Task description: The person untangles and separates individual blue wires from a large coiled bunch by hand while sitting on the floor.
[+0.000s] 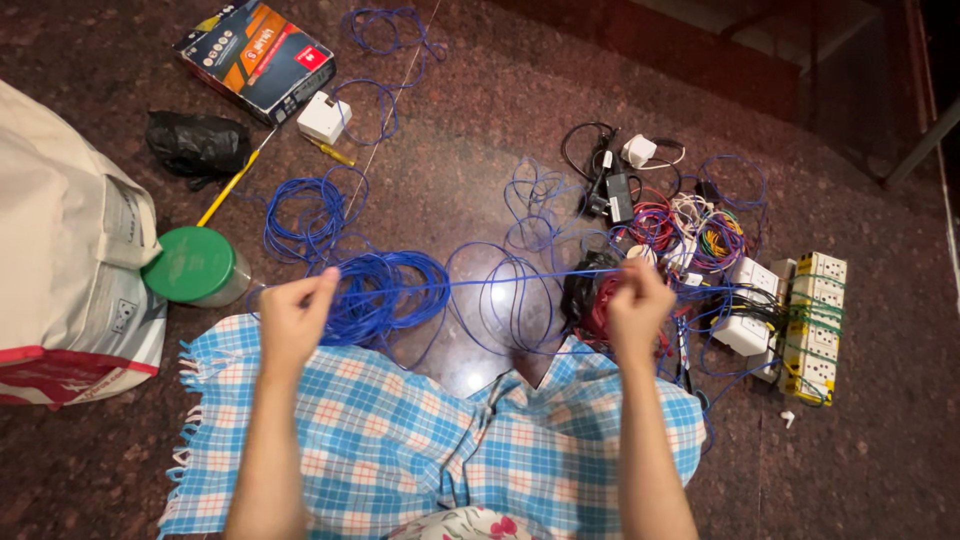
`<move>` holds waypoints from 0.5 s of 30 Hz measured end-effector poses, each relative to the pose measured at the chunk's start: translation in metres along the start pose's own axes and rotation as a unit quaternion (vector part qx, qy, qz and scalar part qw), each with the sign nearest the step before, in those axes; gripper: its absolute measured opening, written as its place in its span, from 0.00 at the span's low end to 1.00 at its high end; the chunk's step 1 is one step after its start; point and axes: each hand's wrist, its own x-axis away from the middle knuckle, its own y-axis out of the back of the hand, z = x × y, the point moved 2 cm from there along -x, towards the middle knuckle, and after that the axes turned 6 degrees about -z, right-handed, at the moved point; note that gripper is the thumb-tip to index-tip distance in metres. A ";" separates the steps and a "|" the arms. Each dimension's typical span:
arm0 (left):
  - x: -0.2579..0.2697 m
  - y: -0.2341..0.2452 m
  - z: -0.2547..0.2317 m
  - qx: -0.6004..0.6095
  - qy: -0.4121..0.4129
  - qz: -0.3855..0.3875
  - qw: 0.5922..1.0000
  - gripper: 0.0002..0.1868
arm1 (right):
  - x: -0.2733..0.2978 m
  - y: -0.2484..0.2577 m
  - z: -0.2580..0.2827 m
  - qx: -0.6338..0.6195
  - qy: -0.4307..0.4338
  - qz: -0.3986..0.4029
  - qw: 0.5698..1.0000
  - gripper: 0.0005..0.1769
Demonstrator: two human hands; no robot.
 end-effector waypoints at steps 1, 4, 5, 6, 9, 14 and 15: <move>0.001 0.007 0.004 -0.002 -0.012 -0.012 1.000 0.20 | -0.005 0.012 -0.010 -0.020 -0.022 -0.015 0.999 0.08; 0.005 0.018 0.011 -0.021 -0.023 -0.045 0.998 0.20 | -0.011 0.025 -0.036 -0.048 -0.062 -0.037 0.996 0.09; 0.005 0.016 0.011 -0.035 -0.011 -0.052 0.998 0.22 | -0.011 0.026 -0.042 -0.051 -0.071 -0.043 0.995 0.09; 0.005 0.014 0.010 -0.048 0.000 -0.058 0.997 0.24 | -0.011 0.024 -0.047 -0.017 -0.092 0.003 0.996 0.10; 0.012 -0.008 -0.008 0.000 -0.009 -0.034 0.999 0.19 | -0.006 0.015 -0.041 0.059 -0.113 0.111 0.986 0.09; 0.048 -0.079 -0.083 -0.042 -0.134 0.043 0.989 0.20 | 0.045 -0.030 0.030 -0.032 -0.040 0.169 0.984 0.13; 0.054 -0.088 -0.097 -0.019 -0.136 0.059 0.989 0.19 | 0.060 -0.044 0.049 -0.109 0.017 0.200 0.974 0.14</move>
